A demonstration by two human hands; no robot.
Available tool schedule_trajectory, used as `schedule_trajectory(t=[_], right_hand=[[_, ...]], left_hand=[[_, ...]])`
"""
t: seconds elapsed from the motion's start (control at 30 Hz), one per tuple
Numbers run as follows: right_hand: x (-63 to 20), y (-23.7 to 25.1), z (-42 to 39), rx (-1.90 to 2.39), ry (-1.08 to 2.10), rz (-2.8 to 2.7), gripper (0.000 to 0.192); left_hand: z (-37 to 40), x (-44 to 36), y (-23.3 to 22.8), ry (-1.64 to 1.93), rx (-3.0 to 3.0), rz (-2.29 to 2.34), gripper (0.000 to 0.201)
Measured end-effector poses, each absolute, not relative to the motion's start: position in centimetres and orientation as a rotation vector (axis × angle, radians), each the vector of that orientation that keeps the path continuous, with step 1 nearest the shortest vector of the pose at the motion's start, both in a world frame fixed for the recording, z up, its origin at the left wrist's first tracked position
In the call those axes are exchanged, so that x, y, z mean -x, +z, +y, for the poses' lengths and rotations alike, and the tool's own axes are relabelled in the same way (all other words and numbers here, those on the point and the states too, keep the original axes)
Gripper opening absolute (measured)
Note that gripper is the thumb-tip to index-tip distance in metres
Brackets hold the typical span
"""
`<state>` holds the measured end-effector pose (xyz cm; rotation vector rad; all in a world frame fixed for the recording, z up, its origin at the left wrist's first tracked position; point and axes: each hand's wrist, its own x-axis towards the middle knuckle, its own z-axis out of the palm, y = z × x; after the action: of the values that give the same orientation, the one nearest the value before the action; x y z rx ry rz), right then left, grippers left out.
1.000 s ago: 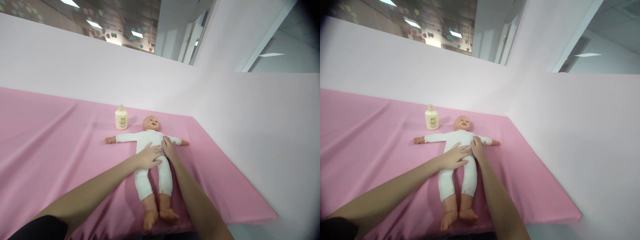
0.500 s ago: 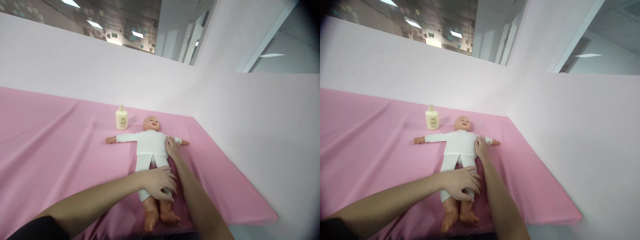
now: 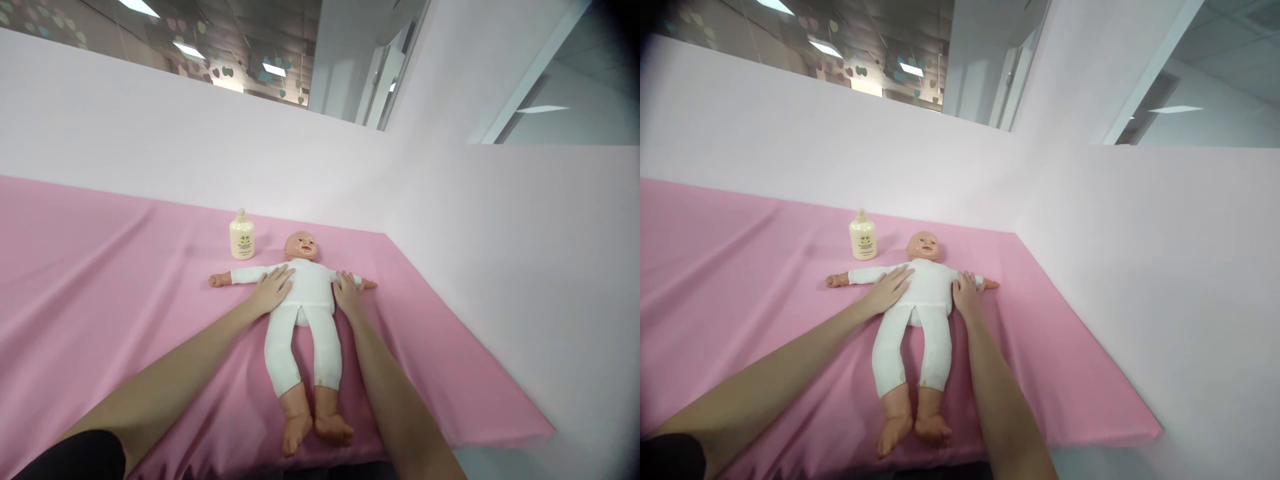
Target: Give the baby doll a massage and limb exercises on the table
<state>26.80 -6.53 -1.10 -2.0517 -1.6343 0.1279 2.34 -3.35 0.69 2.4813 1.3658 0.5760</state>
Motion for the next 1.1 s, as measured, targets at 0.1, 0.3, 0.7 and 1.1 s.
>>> schedule_trajectory(t=[0.1,0.3,0.7,1.1], right_hand=[[-27.4,-1.2,-6.5,2.071,0.063,-1.606,0.045],[-28.5,-1.5,-6.4,2.137,-0.058,-1.530,0.044],[-32.3,-2.2,-4.9,1.754,0.169,-0.818,0.049],[-33.5,-3.6,-3.8,1.184,0.555,-0.514,0.047]], left_hand=[[-1.8,-0.7,-0.2,0.545,-2.507,1.587,0.052],[-0.9,1.4,-0.2,0.618,-2.463,1.981,0.045],[1.5,5.1,-0.6,1.158,-1.649,2.124,0.062],[4.5,5.4,-2.1,1.762,-0.535,1.036,0.037]])
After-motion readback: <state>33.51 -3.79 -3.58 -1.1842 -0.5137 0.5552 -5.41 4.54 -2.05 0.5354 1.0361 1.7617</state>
